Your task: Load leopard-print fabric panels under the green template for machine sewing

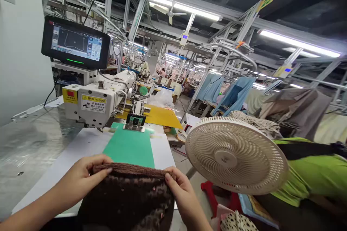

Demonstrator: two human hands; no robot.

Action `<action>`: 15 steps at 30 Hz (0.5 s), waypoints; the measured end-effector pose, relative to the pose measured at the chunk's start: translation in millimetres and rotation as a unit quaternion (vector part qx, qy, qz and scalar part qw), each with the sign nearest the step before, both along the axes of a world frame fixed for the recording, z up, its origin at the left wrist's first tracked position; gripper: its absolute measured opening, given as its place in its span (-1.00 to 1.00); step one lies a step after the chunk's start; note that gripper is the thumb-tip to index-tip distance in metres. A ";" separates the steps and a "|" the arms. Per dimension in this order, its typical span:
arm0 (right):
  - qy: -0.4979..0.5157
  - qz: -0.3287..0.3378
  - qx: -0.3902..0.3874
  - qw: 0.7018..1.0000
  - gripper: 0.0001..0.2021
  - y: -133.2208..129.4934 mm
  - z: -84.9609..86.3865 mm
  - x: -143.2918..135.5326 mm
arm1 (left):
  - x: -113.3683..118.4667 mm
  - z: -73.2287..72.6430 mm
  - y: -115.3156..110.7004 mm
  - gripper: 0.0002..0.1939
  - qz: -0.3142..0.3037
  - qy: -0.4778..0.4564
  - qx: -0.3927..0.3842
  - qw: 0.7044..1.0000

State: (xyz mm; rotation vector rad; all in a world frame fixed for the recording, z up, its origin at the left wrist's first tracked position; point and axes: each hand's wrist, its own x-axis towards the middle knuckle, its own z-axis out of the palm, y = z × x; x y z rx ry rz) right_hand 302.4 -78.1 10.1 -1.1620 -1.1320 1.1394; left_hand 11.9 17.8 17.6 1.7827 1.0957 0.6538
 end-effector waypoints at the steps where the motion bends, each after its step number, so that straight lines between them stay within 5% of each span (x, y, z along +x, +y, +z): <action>1: -0.014 -0.001 0.001 1.000 -0.60 4.0 -2.8 -0.5 | 0.5 2.0 4.8 -0.54 -0.012 0.002 0.010 1.000; 5: -0.042 0.005 0.000 0.999 -0.59 17.4 -11.5 -4.0 | 6.9 11.4 23.6 -0.63 -0.080 0.029 -0.008 0.996; 10: -0.057 0.059 0.006 0.997 -0.62 25.7 -9.4 -3.2 | 30.7 28.6 35.6 -0.40 -0.135 0.081 0.016 0.987; 15: -0.054 0.093 0.034 0.994 -0.64 28.4 -2.5 0.6 | 52.3 31.3 44.1 -0.60 -0.263 0.104 -0.040 0.958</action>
